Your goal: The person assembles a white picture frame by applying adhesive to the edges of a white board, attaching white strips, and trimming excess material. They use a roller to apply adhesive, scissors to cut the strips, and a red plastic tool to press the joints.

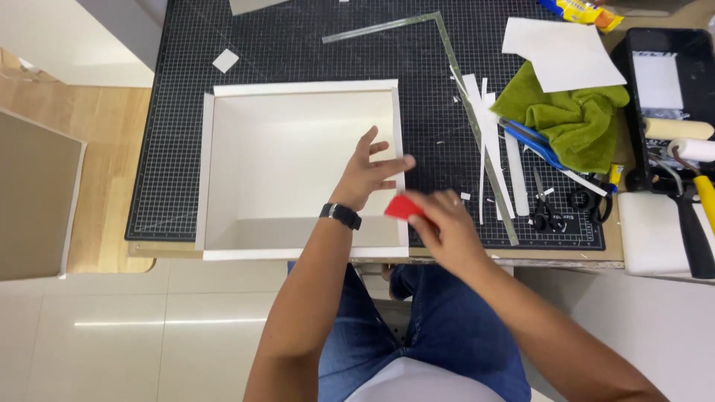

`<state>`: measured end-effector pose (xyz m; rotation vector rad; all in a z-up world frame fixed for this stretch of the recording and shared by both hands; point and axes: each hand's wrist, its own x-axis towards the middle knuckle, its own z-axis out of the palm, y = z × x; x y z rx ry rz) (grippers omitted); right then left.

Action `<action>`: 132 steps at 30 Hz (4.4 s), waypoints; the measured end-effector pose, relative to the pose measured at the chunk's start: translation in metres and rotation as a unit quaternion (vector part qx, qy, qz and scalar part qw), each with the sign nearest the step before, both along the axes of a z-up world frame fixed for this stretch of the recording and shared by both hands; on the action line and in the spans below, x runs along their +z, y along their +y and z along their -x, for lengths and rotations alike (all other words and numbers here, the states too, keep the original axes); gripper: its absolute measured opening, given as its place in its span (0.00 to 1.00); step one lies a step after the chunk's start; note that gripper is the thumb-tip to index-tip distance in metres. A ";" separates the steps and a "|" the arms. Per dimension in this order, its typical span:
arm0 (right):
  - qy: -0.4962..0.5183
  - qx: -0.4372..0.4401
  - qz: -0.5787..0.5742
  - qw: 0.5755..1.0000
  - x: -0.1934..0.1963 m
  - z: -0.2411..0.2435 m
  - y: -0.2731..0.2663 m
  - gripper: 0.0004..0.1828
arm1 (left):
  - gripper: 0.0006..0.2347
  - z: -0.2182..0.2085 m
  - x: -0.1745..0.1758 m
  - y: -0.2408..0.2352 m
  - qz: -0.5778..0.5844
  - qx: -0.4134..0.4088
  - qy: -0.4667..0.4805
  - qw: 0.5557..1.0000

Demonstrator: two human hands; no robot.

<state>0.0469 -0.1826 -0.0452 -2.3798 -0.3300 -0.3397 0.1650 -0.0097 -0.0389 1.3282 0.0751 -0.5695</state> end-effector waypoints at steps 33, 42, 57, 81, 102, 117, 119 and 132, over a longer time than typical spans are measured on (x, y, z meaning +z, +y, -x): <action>-0.188 -0.305 0.170 0.918 -0.064 0.076 -0.145 0.19 | 0.13 0.060 0.004 0.069 -0.266 -0.059 -0.702 0.658; -0.261 -0.099 0.058 0.959 -0.022 0.054 -0.001 0.15 | 0.04 0.059 -0.025 0.051 -0.278 0.011 -0.731 0.624; -0.170 -0.079 0.149 0.971 0.001 0.041 0.014 0.12 | 0.07 0.048 -0.029 0.048 -0.285 -0.059 -0.645 0.706; -0.100 -0.017 0.247 0.964 -0.029 0.003 0.061 0.05 | 0.06 0.045 -0.019 0.133 -0.394 -0.033 -0.602 0.693; -0.136 0.019 0.166 0.977 -0.018 -0.043 0.148 0.03 | 0.09 0.006 -0.006 0.189 -0.492 -0.103 -0.502 0.704; -0.088 0.026 0.235 0.968 -0.023 -0.050 0.157 0.08 | 0.10 0.003 -0.016 0.216 -0.510 -0.042 -0.537 0.670; -0.113 0.020 0.228 0.967 -0.026 -0.047 0.156 0.07 | 0.09 0.004 -0.018 0.219 -0.493 -0.020 -0.566 0.661; -0.180 -0.040 0.218 0.958 -0.023 0.037 0.012 0.11 | 0.13 -0.007 -0.010 0.218 -0.544 -0.075 -0.609 0.573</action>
